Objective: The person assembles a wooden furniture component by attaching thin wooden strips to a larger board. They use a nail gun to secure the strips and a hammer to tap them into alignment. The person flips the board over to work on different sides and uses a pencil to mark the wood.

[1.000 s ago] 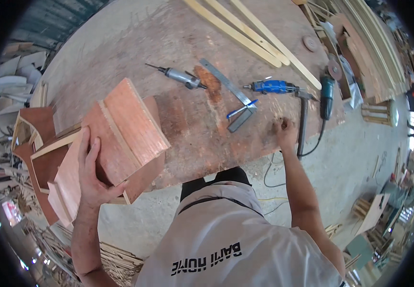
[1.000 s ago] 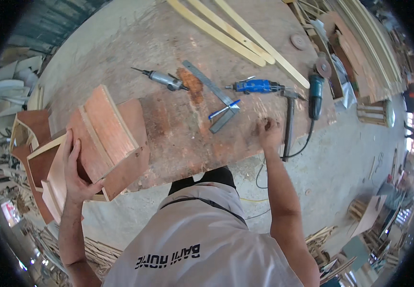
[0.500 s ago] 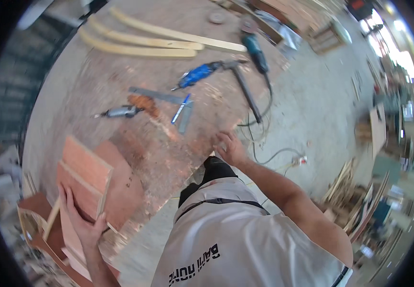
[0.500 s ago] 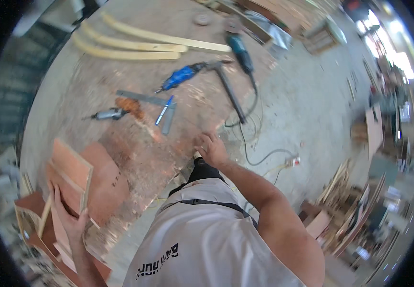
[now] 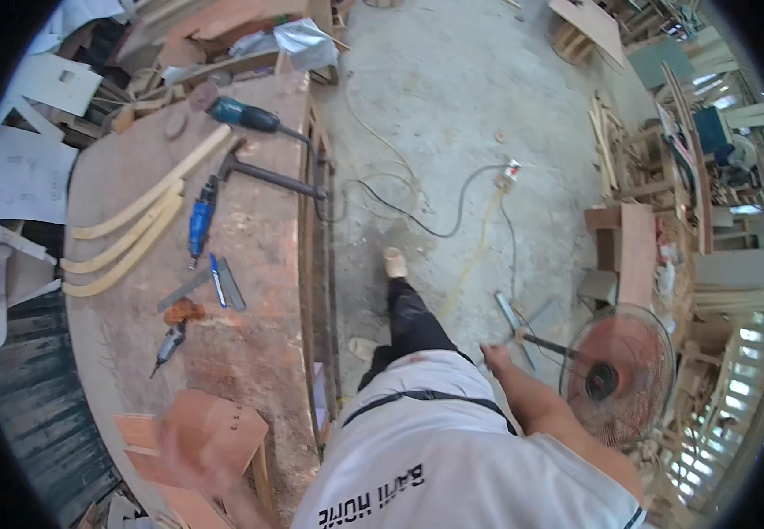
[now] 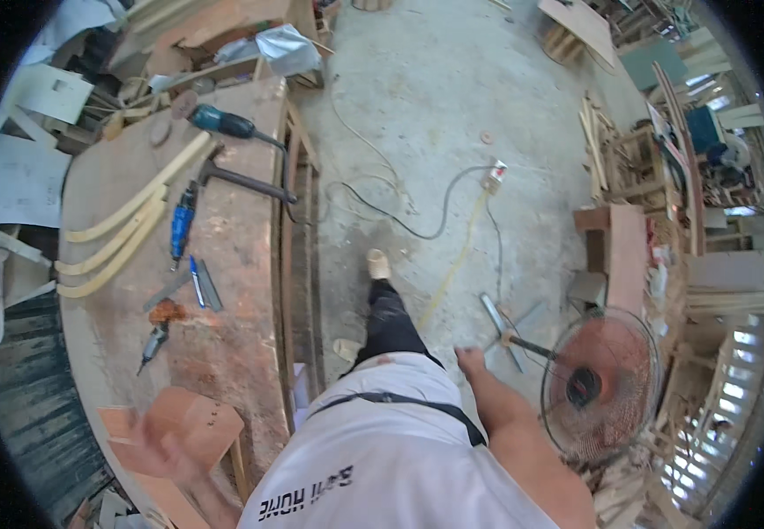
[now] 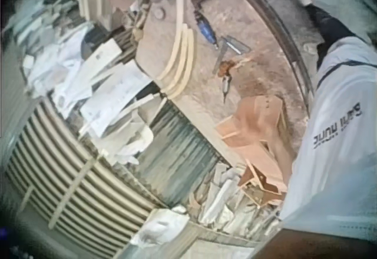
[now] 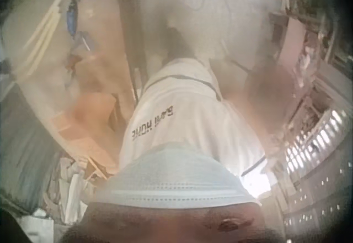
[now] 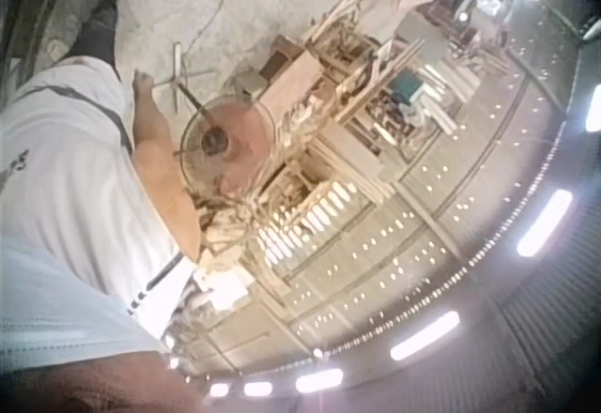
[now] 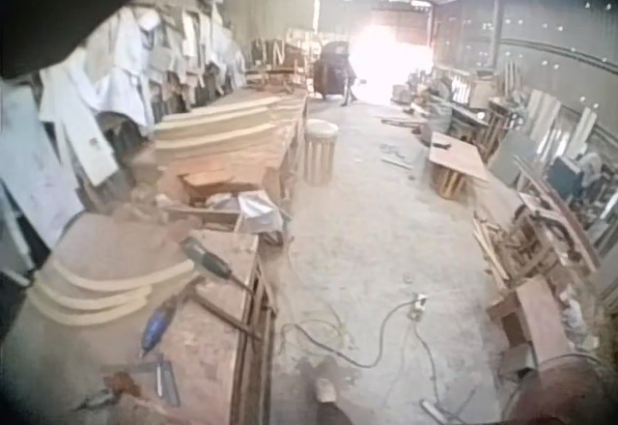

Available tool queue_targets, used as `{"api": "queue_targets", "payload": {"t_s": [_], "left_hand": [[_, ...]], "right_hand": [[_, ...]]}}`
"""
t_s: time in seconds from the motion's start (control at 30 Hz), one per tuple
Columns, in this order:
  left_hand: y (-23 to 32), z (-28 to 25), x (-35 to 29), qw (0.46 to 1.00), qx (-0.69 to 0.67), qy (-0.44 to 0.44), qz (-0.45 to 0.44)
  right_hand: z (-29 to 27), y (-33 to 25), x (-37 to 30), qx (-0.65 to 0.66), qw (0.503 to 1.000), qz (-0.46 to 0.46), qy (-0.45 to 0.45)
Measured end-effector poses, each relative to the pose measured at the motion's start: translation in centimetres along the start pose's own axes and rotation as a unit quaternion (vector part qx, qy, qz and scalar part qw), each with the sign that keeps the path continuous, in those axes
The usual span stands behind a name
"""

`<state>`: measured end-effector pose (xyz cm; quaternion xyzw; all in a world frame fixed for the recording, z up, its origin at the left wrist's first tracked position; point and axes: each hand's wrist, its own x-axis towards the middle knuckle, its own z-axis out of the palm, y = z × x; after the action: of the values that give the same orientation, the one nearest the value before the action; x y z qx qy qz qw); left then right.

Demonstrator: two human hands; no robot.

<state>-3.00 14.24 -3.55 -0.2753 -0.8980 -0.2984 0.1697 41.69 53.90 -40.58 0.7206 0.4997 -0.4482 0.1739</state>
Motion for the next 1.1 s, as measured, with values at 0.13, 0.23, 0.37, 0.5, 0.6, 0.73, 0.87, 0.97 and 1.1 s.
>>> {"api": "queue_targets", "payload": {"t_s": [0.13, 0.23, 0.37, 0.5, 0.6, 0.73, 0.87, 0.97, 1.1], "left_hand": [[7.5, 14.5, 0.2, 0.909, -0.29, -0.203, -0.219], [6.2, 22.5, -3.4, 0.834, -0.288, -0.403, -0.241], [9.4, 28.6, -2.3, 0.824, -0.221, -0.467, -0.231], [12.2, 33.0, 5.7, 0.812, -0.227, -0.409, -0.35], [11.8, 37.7, 13.7, 0.906, -0.149, -0.274, -0.286], [7.8, 43.8, 21.5, 0.961, -0.041, -0.205, -0.183], [2.0, 46.9, 21.0, 0.962, 0.093, -0.241, -0.088], [-1.0, 49.0, 19.0, 0.952, 0.242, -0.181, -0.046], [0.5, 47.5, 18.4, 0.959, 0.176, -0.202, -0.089]], "right_hand": [[0.5, -3.0, 0.8, -0.079, 0.991, -0.102, -0.034], [1.5, -3.3, 7.2, 0.004, 0.981, -0.177, -0.075], [-5.4, -10.5, 11.1, 0.002, 0.989, -0.137, -0.049], [-13.1, -19.9, 15.4, 0.186, 0.977, -0.102, -0.016], [-16.2, -25.6, 22.9, 0.075, 0.981, -0.178, -0.031], [-13.1, -35.8, 31.4, -0.002, 0.959, -0.279, -0.047], [-3.0, -39.0, 43.6, 0.018, 0.966, -0.226, -0.126], [6.6, -40.9, 49.9, 0.088, 0.97, -0.114, -0.197], [18.2, -41.5, 57.1, 0.025, 0.969, -0.07, -0.235]]}}
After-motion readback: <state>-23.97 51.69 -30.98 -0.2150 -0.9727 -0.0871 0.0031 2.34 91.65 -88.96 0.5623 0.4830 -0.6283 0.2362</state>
